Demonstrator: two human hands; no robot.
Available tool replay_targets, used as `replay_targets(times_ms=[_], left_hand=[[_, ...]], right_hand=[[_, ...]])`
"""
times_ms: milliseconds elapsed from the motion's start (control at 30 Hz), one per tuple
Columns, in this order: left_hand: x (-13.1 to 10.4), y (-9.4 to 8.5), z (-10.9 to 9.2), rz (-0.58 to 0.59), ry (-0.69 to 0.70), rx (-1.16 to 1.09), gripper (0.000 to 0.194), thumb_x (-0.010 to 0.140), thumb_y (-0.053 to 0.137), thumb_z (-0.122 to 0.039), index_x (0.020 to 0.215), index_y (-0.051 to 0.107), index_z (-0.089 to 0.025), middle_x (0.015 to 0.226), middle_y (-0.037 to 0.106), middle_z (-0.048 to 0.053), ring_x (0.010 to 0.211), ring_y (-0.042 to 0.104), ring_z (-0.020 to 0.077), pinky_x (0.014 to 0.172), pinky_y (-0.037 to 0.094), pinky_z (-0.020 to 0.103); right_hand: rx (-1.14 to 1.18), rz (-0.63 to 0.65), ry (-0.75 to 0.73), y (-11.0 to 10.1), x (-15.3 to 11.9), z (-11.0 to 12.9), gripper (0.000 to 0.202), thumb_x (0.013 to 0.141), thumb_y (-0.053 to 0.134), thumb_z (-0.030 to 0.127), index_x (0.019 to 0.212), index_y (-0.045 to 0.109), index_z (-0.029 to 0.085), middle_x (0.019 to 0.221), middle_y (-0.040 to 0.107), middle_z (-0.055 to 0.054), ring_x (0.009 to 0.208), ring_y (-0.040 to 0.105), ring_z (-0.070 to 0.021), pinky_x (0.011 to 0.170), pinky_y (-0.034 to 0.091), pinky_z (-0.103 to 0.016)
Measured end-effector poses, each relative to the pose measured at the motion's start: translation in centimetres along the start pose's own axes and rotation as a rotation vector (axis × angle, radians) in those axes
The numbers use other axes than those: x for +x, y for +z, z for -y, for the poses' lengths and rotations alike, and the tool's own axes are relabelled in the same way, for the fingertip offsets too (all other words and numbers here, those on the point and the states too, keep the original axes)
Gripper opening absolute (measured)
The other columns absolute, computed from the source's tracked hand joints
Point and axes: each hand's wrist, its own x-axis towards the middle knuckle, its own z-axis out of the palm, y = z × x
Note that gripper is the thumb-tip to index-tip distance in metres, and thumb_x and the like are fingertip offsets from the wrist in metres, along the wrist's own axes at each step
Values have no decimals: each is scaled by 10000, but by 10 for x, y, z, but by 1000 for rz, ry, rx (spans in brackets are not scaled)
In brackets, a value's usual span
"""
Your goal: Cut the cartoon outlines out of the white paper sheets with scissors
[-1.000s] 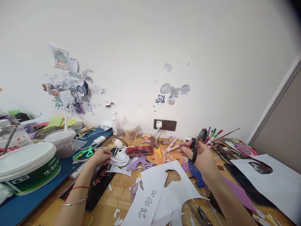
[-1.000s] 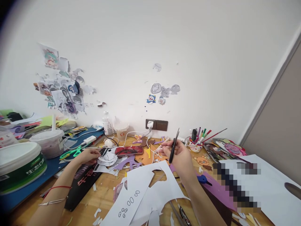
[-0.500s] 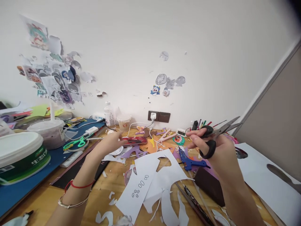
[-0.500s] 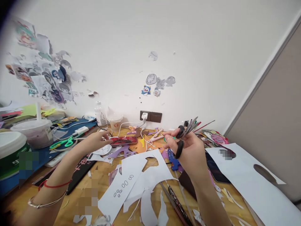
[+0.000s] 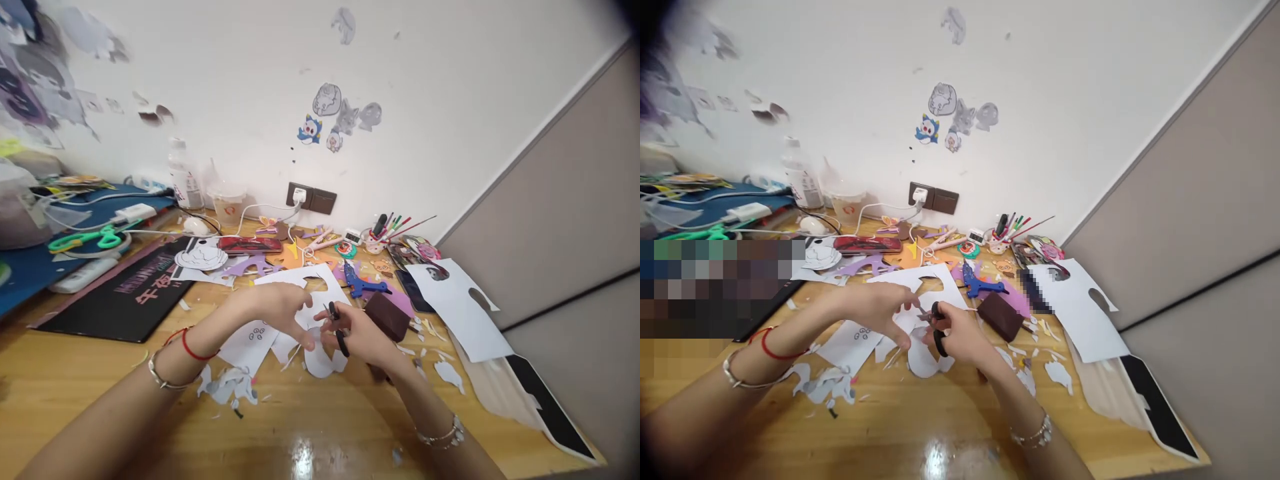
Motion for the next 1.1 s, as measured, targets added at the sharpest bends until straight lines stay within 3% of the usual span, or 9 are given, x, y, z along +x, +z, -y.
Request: replay_targets(times_ms=[100,167,333,500,667,833,933,1100], left_hand=[[-1,8,-12,96,28,51,336,828,577,-388,1068,579,-154,937,642,58,834,616,190,748,498,386],[0,14,-17,131,13,96,299,845,560,-365,1052,585,-151,958,637,62,863,613,195,774,491,403],[8,24,-12,177,1,119,229,856,554,-318,996,595,-141,981,624,57,873,603,185,775,491,389],[12,33,-15,114,10,98,301,829,588,-320,1074,571,-146,1182,540,98,1039,537,247,834,464,449],[16,43,-27,36,41,74,407,829,586,-316,1199,507,-164,1353,408,112,1239,364,317,975,316,559],[15,35,-14,25,71,-10,262,855,557,-289,1078,573,-152,1131,579,81,1016,559,226,873,442,459],[14,20,-1,-84,69,-125,180,874,528,-295,922,613,-145,954,633,48,859,601,172,798,478,389],[2,-14,19,-447,54,-411,184,851,542,-309,872,613,-140,855,625,25,841,583,185,795,449,378]], right_hand=[[43,-16,0,14,-4,-4,289,703,653,157,975,558,180,1007,625,-52,878,614,-206,726,497,-334],[47,-17,-4,21,-4,-7,280,704,680,165,961,571,155,977,627,-50,890,599,-213,760,482,-373],[51,-3,19,30,-14,-19,229,728,667,177,937,575,156,963,615,-42,819,583,-189,714,473,-345],[74,-73,74,23,-41,-26,366,630,673,108,964,554,201,998,604,-36,879,567,-229,770,441,-351],[201,-72,99,19,-67,-33,278,663,652,140,910,545,212,997,629,-41,922,591,-245,801,457,-354],[304,-153,136,16,-84,-44,199,687,669,202,807,512,224,1024,638,-54,959,585,-248,802,460,-352],[348,-227,170,12,-90,-48,185,704,671,221,782,503,221,1023,641,-67,978,585,-261,829,449,-377],[421,-355,174,2,-96,-45,241,676,724,262,778,510,219,1015,651,-91,990,595,-295,878,432,-444]])
